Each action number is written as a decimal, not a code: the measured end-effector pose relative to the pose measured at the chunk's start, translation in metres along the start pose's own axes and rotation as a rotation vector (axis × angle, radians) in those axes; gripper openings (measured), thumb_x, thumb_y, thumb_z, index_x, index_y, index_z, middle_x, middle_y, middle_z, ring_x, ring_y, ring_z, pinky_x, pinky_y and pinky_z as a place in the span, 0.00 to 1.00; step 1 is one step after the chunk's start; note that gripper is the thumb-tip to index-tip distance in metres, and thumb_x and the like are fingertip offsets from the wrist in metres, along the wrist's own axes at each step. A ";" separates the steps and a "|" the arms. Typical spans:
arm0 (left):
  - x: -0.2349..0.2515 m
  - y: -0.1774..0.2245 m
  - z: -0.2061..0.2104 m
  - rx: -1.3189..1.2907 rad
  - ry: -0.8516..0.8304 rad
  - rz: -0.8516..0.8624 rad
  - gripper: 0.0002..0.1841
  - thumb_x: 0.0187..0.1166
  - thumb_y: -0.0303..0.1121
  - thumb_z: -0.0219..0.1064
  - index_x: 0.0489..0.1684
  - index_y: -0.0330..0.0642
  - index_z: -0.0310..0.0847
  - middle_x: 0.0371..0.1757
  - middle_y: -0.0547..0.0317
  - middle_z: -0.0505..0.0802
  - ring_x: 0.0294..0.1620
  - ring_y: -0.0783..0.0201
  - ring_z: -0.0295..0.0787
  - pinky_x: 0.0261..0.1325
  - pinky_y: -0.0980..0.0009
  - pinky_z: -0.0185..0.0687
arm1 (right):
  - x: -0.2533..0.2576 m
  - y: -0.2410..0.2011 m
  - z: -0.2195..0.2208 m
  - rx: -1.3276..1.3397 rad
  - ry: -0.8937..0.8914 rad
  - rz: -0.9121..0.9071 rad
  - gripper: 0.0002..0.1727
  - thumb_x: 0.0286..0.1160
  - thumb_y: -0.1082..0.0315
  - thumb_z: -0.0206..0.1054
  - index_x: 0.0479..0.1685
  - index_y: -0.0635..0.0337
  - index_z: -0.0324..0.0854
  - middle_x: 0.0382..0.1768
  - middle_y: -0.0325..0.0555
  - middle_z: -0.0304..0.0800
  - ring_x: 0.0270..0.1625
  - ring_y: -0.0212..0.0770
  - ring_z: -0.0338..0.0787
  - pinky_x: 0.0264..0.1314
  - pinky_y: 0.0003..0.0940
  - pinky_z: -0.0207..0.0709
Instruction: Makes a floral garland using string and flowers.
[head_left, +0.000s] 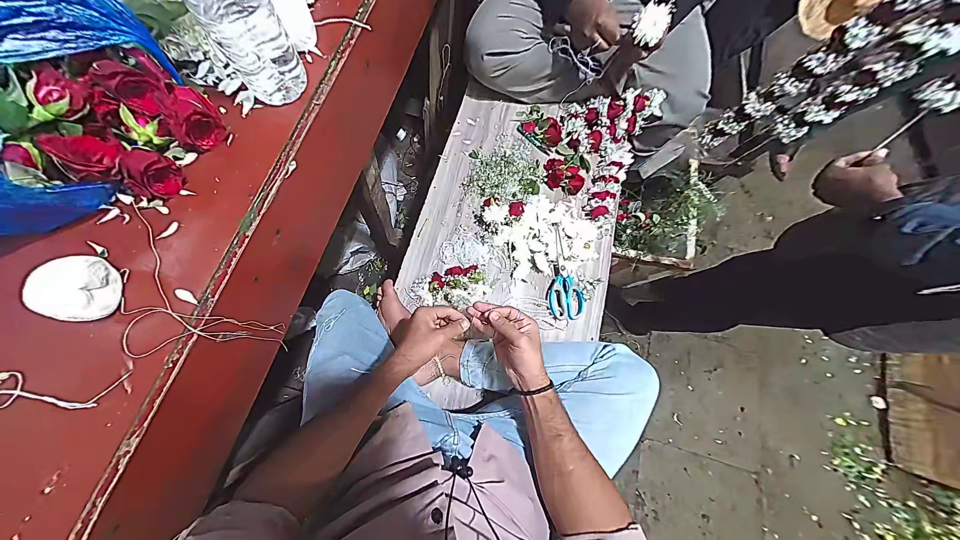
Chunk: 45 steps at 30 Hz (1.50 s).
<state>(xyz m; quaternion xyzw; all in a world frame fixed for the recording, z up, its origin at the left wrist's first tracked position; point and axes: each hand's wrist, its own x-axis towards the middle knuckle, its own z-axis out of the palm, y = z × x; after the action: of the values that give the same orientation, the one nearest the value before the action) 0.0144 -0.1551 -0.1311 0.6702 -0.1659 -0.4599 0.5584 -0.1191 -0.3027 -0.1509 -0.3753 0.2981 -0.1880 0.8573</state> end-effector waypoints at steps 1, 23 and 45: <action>0.002 0.005 -0.001 0.002 0.023 0.018 0.07 0.78 0.33 0.72 0.41 0.38 0.92 0.38 0.61 0.94 0.36 0.72 0.87 0.42 0.73 0.83 | 0.001 -0.001 0.001 0.014 -0.007 -0.001 0.07 0.78 0.79 0.63 0.40 0.78 0.84 0.52 0.73 0.92 0.56 0.61 0.95 0.65 0.52 0.88; 0.076 -0.045 0.006 0.443 -0.113 0.043 0.12 0.84 0.35 0.64 0.54 0.41 0.90 0.53 0.52 0.94 0.55 0.60 0.92 0.65 0.56 0.87 | -0.002 -0.042 -0.026 0.340 -0.190 -0.125 0.03 0.73 0.71 0.72 0.35 0.61 0.89 0.38 0.52 0.93 0.41 0.46 0.94 0.50 0.42 0.89; 0.000 0.036 0.045 0.448 0.070 0.272 0.16 0.74 0.52 0.74 0.48 0.52 0.92 0.58 0.62 0.88 0.40 0.71 0.84 0.42 0.70 0.83 | -0.004 -0.036 -0.027 0.258 -0.107 -0.193 0.04 0.75 0.73 0.70 0.38 0.64 0.89 0.45 0.59 0.94 0.51 0.53 0.95 0.63 0.51 0.88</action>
<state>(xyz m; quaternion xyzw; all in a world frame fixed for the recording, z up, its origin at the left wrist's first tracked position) -0.0112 -0.1941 -0.0965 0.7642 -0.3330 -0.3090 0.4579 -0.1429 -0.3379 -0.1368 -0.2985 0.1882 -0.2858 0.8910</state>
